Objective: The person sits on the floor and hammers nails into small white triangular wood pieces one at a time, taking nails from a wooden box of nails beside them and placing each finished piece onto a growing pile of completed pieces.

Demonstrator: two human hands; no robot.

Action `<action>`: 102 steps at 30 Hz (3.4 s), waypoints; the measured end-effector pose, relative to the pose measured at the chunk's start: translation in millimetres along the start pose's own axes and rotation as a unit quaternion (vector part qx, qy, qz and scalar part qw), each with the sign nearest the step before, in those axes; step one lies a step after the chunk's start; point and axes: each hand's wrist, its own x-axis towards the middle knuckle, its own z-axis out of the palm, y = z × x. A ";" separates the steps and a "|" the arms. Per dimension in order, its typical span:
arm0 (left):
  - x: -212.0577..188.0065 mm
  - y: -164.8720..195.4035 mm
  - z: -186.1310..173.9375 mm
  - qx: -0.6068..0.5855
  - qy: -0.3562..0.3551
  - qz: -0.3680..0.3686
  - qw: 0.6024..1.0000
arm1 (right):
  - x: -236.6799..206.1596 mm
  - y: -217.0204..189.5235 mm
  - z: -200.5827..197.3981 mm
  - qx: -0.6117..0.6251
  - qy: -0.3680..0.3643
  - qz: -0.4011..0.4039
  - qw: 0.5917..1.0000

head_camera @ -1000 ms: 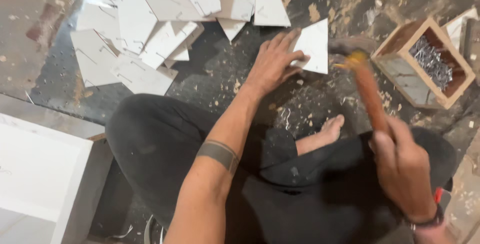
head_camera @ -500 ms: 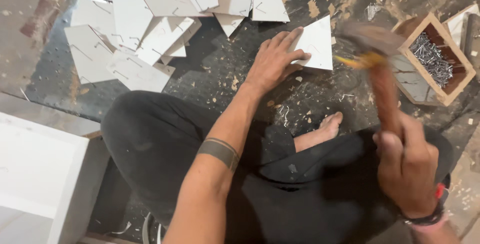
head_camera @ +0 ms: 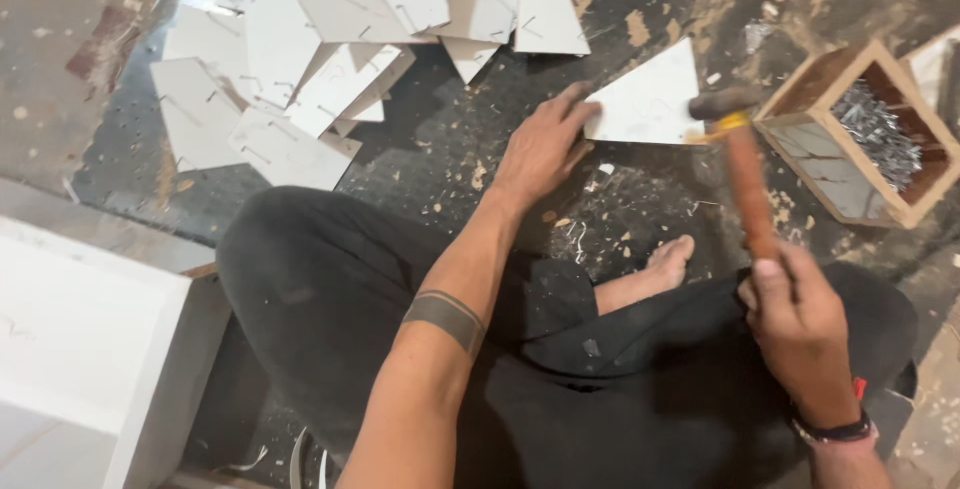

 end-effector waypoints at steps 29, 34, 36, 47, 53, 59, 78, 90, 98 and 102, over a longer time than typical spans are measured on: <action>-2.1 -7.6 38.6 -0.172 0.010 -0.232 0.957 | 5.7 -0.2 37.2 -0.089 -0.017 -0.070 0.993; -4.7 -6.5 40.0 -0.137 -0.003 -0.221 0.966 | 15.9 1.9 17.0 -0.275 -0.016 -0.169 0.946; -5.6 -6.4 40.6 -0.149 0.013 -0.209 0.966 | 17.0 1.9 1.7 -0.270 -0.010 -0.263 0.926; -3.5 -5.4 48.7 -0.118 -0.001 -0.243 0.963 | 56.4 1.4 -12.8 -0.400 -0.064 -0.138 0.904; -10.9 8.2 77.9 -0.069 -0.044 -0.156 0.984 | 45.8 14.0 -27.2 -0.087 -0.037 -0.105 0.990; 4.8 59.9 129.8 -0.203 -0.006 -0.278 0.939 | 45.6 6.8 -17.5 0.136 -0.015 -0.094 0.986; 62.0 61.2 160.3 -0.323 0.074 -0.419 0.845 | 57.3 -0.9 7.2 0.243 0.018 -0.037 0.969; 11.2 -59.9 23.3 -0.396 0.011 -0.249 0.884 | 63.9 6.9 25.5 0.184 -0.023 -0.026 0.982; 21.1 -34.6 5.6 -0.503 -0.011 -0.399 0.767 | 54.0 15.7 52.6 0.161 -0.088 -0.030 0.983; 25.1 -33.5 16.8 -0.534 0.017 -0.391 0.749 | 51.2 18.1 55.8 0.123 -0.083 -0.036 0.988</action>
